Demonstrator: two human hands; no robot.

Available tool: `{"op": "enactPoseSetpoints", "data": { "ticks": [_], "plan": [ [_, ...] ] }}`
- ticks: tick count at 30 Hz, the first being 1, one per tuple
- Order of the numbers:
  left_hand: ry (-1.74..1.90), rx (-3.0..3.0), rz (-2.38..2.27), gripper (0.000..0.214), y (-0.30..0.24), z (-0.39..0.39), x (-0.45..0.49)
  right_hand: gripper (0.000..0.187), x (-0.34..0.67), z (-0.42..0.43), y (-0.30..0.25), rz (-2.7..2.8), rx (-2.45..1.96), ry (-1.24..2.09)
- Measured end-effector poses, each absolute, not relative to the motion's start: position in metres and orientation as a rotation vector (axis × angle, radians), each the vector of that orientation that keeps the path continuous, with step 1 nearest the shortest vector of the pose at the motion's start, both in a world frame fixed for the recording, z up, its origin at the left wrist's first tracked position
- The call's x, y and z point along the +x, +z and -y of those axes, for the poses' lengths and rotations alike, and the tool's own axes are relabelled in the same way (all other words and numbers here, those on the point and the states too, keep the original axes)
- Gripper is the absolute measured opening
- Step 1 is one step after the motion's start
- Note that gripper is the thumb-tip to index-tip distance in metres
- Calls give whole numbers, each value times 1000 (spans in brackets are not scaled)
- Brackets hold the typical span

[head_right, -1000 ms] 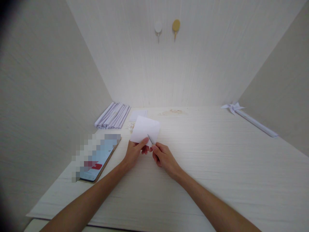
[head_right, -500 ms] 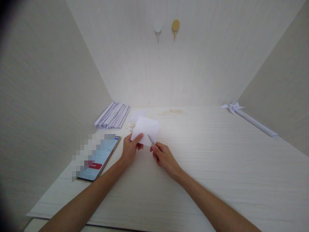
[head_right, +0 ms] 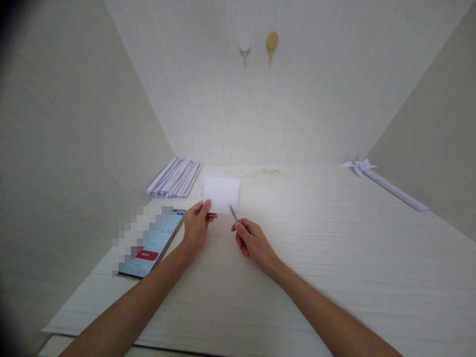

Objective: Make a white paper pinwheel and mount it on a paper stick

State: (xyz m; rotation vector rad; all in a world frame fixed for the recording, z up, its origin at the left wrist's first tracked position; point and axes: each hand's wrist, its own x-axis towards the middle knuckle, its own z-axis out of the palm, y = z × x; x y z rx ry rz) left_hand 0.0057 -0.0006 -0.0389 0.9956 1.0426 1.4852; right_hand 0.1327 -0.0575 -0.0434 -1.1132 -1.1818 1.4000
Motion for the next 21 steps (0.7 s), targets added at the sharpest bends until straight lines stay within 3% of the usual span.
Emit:
{"op": "enactPoseSetpoints", "data": {
  "ticks": [7, 14, 21],
  "plan": [
    [1403, 943, -1008, 18, -38, 2, 8, 23, 133, 57, -46, 1164, -1087, 1398],
    [1258, 1437, -1109, 8, -39, 4, 7, 23, 133, 56, -48, 1045, -1045, 1371],
    [1396, 1058, -1179, 12, -41, -2, 4, 21, 135, 56, -47, 1068, -989, 1382]
  ]
}}
